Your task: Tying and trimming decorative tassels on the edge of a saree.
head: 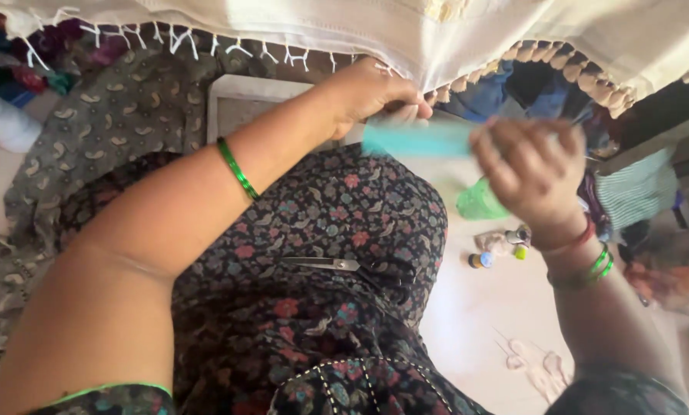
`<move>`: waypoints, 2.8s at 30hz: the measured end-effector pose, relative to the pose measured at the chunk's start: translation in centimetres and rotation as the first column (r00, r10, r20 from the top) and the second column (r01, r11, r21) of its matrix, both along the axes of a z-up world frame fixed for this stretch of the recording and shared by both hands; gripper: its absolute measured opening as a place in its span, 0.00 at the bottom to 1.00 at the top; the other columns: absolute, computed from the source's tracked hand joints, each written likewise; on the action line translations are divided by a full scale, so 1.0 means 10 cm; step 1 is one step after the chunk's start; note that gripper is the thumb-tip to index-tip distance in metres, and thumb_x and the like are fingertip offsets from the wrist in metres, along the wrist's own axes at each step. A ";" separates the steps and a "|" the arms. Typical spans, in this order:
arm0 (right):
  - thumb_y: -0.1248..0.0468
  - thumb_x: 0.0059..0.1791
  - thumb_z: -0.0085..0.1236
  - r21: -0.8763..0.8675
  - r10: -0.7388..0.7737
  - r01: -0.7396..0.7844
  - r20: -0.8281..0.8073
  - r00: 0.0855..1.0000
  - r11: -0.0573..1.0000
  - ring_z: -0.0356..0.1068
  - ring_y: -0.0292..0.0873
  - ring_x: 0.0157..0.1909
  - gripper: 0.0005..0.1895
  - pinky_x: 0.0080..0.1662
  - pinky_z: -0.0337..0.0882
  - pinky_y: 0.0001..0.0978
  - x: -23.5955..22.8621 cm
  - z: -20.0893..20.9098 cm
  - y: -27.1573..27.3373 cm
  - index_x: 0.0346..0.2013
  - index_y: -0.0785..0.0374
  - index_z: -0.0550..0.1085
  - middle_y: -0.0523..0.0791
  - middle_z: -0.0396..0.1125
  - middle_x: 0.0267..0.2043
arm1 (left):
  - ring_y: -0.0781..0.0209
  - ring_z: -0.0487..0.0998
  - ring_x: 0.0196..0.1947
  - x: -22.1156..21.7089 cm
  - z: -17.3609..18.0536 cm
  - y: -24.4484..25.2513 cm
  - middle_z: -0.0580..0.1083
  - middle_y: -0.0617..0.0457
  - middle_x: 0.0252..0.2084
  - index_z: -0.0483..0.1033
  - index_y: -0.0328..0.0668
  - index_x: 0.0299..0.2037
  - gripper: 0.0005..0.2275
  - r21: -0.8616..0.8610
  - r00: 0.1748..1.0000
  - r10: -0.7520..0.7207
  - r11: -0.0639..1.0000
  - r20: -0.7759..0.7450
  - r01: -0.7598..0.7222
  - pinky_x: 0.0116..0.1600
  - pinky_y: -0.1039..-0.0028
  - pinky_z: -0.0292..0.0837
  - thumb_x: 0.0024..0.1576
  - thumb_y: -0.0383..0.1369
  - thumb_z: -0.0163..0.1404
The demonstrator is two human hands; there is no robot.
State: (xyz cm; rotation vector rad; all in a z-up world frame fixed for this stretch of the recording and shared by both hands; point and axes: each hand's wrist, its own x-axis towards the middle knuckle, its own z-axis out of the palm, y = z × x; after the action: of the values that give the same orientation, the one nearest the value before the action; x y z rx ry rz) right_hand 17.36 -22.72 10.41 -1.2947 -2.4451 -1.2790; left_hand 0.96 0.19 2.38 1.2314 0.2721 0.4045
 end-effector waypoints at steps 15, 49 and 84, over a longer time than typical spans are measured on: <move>0.66 0.54 0.64 -0.011 0.056 -0.057 -0.059 0.997 0.998 0.73 0.42 0.50 0.14 0.50 0.65 0.40 0.09 -0.19 0.08 0.54 0.57 0.74 0.42 0.73 0.49 | 0.55 0.86 0.23 -0.25 0.39 -0.14 0.82 0.43 0.29 0.81 0.27 0.33 0.08 0.071 0.990 0.067 0.996 -0.121 -0.058 0.30 0.67 0.86 0.51 0.28 0.54; 0.60 0.57 0.56 0.025 -0.295 -0.399 -0.631 -0.718 0.917 0.64 0.36 0.27 0.11 0.30 0.64 0.29 -0.63 -1.14 1.02 0.38 0.66 0.75 0.42 0.65 0.27 | 0.62 0.76 0.26 -0.30 -0.50 -0.70 0.78 0.50 0.28 0.83 0.37 0.43 0.12 0.619 0.831 0.557 0.649 0.008 -0.441 0.35 0.71 0.72 0.61 0.39 0.56; 0.59 0.63 0.43 0.299 -0.238 -0.480 -0.587 -0.774 0.825 0.71 0.38 0.38 0.15 0.45 0.74 0.32 -0.54 -1.48 0.87 0.45 0.68 0.73 0.45 0.70 0.37 | 0.66 0.66 0.25 0.04 -0.43 -0.40 0.73 0.54 0.27 0.83 0.32 0.45 0.11 -0.202 0.983 0.183 0.963 0.005 -0.178 0.28 0.78 0.58 0.61 0.34 0.57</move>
State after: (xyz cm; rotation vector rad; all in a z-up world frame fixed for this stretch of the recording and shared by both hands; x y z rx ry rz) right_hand 12.00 -14.04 -4.39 -0.7218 -0.7685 0.9626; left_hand 1.37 -3.82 -1.93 1.0062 0.3974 0.5360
